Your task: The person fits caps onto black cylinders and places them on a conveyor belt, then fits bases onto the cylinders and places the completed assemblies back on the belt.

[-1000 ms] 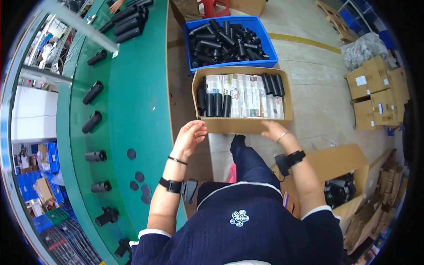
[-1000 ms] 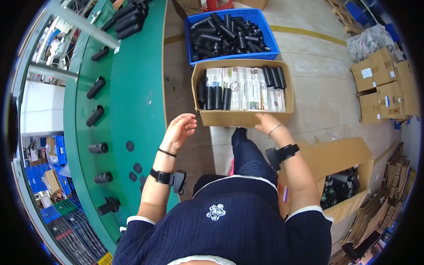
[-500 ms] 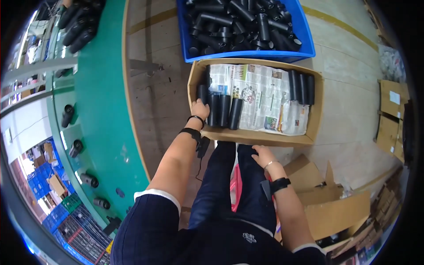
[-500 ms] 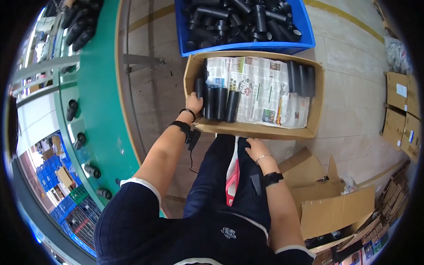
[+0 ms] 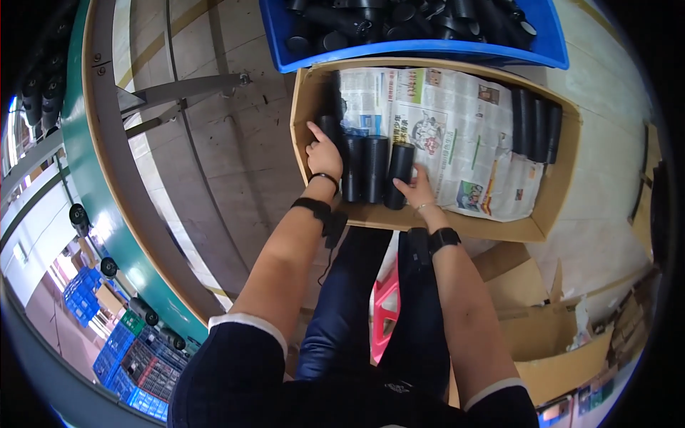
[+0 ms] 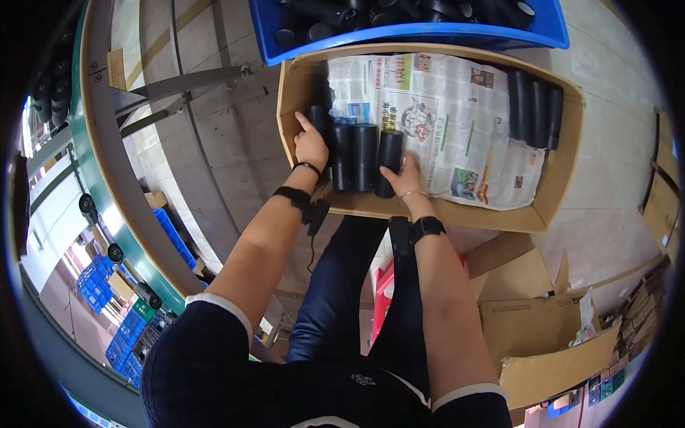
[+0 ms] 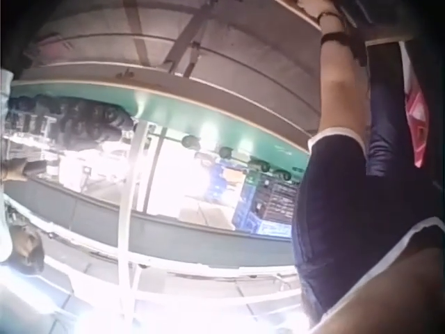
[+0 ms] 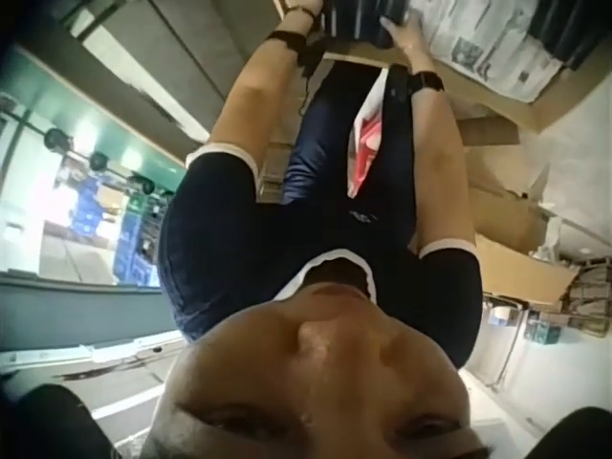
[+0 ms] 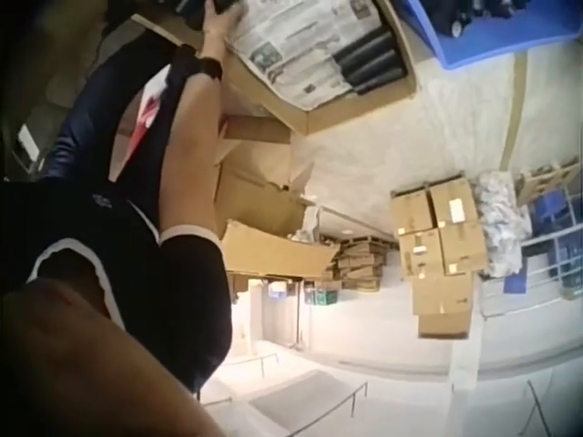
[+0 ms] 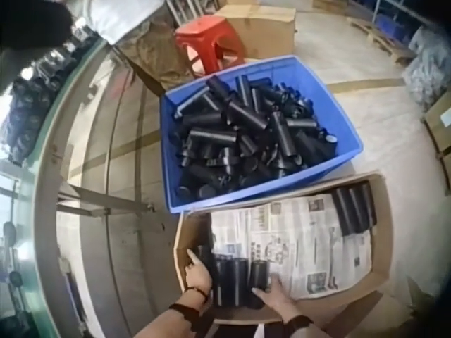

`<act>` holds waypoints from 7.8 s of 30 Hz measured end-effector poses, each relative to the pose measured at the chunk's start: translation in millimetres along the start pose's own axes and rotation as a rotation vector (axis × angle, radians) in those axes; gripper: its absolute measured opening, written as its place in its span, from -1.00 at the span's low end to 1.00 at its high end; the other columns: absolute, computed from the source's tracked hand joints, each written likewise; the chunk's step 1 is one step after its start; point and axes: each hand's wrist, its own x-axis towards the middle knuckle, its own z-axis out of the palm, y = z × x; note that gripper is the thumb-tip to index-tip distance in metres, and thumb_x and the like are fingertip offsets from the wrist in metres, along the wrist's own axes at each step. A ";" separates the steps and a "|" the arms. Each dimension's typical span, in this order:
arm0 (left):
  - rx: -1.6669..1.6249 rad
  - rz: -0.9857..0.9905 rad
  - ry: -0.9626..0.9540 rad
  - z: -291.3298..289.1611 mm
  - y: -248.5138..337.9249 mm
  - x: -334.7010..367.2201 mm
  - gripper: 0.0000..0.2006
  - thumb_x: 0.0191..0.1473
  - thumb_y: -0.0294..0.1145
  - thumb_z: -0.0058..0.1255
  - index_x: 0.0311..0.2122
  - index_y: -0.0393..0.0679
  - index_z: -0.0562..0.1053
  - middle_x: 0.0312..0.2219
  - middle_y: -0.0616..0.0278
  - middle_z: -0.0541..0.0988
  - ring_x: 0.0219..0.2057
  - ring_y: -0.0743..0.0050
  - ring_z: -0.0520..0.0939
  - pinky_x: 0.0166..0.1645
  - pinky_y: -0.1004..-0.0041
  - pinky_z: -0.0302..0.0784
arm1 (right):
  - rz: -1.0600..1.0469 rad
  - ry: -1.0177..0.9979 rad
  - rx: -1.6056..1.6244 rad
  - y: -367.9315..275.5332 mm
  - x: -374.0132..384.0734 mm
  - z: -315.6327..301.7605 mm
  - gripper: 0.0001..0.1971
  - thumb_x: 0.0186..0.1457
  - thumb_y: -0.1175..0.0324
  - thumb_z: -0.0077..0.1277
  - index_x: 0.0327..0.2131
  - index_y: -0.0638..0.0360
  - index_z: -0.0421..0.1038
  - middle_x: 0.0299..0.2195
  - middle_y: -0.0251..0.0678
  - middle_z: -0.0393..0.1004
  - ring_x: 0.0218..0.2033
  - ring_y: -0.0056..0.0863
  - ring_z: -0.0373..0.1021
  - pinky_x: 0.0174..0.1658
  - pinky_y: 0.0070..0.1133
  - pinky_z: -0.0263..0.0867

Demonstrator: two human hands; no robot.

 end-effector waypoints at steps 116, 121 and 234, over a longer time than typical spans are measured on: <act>-0.996 0.285 -0.866 -68.2 283.9 -66.4 -0.73 0.10 -0.26 -0.04 -0.16 -0.19 0.40 -0.46 0.34 0.42 -0.41 0.56 0.44 -0.29 0.52 0.42 | 0.068 0.423 -0.391 -20.5 81.0 -383.3 -0.47 -0.06 0.32 0.08 0.02 0.30 0.27 -0.12 0.10 0.42 -0.09 -0.05 0.39 -0.01 -0.42 0.30; -0.947 0.277 -0.780 2.0 402.5 -84.1 -0.29 0.04 -0.13 0.06 0.19 -0.26 0.06 -0.01 0.06 0.35 0.06 0.20 0.35 0.10 0.23 0.31 | 0.219 0.458 -0.316 26.0 134.9 -393.6 -0.14 -0.13 0.24 0.14 0.23 0.25 -0.06 0.14 0.08 0.17 0.15 0.01 0.14 0.16 -0.36 0.13; -1.320 -0.320 1.143 -197.2 -370.2 -744.5 -0.24 -0.24 -0.38 0.36 0.10 -0.09 0.19 -0.02 0.11 0.24 0.12 0.19 0.26 0.20 0.28 0.19 | -0.345 -1.952 -0.347 -382.4 -674.3 163.9 -0.64 0.16 0.35 0.00 0.03 0.19 0.35 -0.34 -0.43 0.44 -0.35 -0.64 0.39 -0.33 -0.70 0.31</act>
